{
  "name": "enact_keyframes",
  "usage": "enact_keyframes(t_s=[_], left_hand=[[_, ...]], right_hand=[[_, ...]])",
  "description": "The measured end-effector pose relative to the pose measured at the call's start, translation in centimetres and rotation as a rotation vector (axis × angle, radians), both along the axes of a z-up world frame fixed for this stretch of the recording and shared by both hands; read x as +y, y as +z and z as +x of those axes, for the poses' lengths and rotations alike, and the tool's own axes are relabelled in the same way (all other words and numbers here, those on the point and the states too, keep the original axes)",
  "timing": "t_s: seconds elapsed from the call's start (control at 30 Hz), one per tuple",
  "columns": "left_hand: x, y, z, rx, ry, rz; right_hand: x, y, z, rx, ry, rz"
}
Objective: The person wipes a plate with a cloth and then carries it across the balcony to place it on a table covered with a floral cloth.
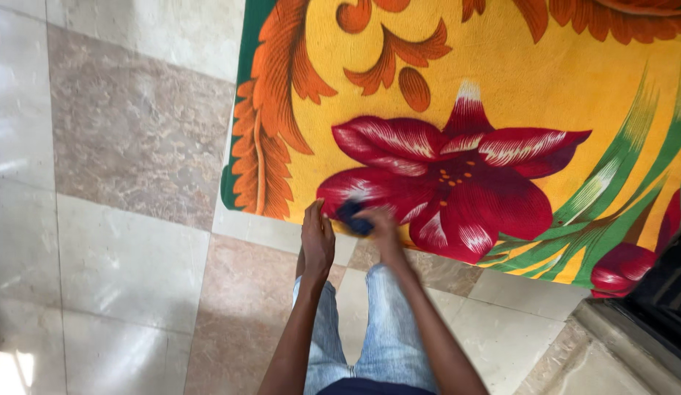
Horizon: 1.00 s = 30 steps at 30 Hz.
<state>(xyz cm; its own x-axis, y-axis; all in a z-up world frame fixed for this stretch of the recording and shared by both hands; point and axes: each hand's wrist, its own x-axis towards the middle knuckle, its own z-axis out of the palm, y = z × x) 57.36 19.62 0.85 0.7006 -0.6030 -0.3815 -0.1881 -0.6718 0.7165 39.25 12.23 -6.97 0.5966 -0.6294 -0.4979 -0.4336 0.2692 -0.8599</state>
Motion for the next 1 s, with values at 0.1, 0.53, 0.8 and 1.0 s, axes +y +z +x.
enact_keyframes(t_s=[0.1,0.53,0.8,1.0], left_hand=[[2.8,-0.7,1.4,0.017,-0.122,0.022],[6.8,1.3,7.1,-0.092,0.164,0.068],[6.5,-2.2,7.4,-0.203,-0.252,0.160],[8.1,-3.0,5.7,-0.042,-0.194,0.205]], right_hand=[[-12.0,2.6,-1.0,0.115,-0.400,-0.375],[3.7,6.2,10.2,-0.028,0.416,-0.025],[-11.9,1.7,-4.1,0.536,-0.689,-0.620],[-4.5,-1.4,16.5,0.153,0.015,-0.388]])
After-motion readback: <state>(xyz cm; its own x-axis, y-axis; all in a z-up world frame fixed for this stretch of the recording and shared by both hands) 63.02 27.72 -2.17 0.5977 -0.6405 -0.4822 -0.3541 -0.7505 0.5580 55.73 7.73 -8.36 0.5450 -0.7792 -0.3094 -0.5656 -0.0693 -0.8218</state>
